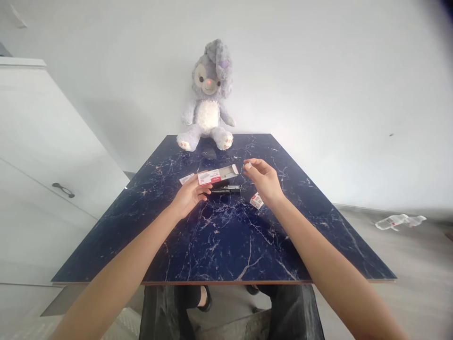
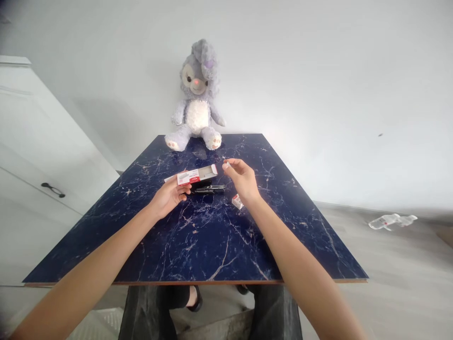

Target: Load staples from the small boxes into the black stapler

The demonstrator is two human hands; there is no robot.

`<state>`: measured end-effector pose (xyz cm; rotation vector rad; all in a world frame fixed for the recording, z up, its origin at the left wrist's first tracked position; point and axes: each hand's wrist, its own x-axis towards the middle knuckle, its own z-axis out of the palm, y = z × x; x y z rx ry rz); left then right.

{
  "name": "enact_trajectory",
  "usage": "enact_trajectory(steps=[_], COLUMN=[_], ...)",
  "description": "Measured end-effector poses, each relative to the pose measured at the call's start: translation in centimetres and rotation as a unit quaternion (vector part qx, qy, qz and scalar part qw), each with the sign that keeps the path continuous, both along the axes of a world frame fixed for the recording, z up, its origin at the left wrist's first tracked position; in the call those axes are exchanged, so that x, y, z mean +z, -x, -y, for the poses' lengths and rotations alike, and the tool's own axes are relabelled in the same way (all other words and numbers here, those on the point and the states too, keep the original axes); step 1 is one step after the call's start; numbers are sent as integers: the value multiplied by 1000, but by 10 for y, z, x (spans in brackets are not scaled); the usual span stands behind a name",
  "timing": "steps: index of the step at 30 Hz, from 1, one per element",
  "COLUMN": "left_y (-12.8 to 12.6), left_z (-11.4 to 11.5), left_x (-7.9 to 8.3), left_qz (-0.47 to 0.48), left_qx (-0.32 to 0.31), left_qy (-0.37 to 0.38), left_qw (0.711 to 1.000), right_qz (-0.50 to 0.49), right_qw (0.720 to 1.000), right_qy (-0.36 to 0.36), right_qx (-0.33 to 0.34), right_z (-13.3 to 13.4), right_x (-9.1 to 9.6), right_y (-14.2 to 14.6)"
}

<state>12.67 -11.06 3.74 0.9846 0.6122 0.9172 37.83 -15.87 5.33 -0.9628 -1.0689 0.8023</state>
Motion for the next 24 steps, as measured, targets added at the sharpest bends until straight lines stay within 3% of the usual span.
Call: enact_trajectory(steps=[4, 9, 12, 17, 24], left_y=[-1, 1, 1, -2, 2], left_z=[2, 5, 6, 9, 4], left_x=[1, 1, 0, -3, -7], left_qz=[-19, -39, -53, -67, -26], left_qx=[4, -22, -45, -79, -64], left_qy=[-15, -41, -56, -62, -65], left_qw=[1000, 998, 996, 993, 996], right_qz=[61, 129, 147, 102, 37], right_qw=[997, 991, 989, 991, 989], right_qy=[27, 40, 29, 40, 62], right_qx=[32, -6, 8, 82, 131], right_z=[0, 3, 4, 8, 9], right_x=[-3, -4, -2, -1, -2], right_y=[2, 8, 7, 14, 18])
